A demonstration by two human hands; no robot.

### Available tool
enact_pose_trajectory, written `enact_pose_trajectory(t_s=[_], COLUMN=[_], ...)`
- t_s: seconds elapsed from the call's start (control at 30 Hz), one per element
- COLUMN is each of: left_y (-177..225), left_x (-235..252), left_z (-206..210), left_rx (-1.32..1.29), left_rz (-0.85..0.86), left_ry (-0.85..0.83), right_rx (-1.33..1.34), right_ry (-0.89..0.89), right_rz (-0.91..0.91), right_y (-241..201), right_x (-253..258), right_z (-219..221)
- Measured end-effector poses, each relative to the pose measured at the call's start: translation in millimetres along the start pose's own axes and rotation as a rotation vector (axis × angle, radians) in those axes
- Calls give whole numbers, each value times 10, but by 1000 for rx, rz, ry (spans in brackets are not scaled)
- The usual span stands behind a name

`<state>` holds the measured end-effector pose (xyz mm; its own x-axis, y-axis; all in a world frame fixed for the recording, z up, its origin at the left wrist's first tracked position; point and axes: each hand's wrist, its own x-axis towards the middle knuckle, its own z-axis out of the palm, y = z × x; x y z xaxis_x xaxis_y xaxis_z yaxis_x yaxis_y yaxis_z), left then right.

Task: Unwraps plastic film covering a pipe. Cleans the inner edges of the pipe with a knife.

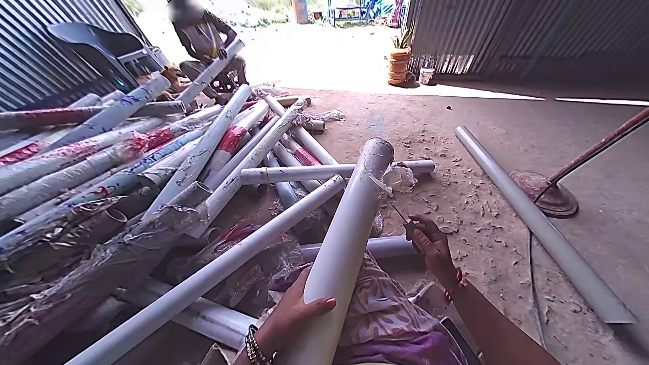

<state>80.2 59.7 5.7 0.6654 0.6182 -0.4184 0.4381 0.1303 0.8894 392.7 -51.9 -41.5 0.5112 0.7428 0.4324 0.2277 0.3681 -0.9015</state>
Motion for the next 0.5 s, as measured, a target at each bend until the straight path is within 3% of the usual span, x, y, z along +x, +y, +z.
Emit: enact_pose_trajectory(t_s=[0.1, 0.2, 0.5], left_y=[228, 377, 338], left_x=[-106, -175, -183], left_z=[173, 330, 398], left_rx=[322, 592, 626], left_rz=[-40, -103, -108], left_ry=[87, 121, 169], right_rx=[-352, -681, -1044], right_ry=[-137, -194, -16], right_rz=[-256, -341, -393], right_y=[-178, -264, -13], right_x=[124, 227, 416], right_z=[26, 122, 208])
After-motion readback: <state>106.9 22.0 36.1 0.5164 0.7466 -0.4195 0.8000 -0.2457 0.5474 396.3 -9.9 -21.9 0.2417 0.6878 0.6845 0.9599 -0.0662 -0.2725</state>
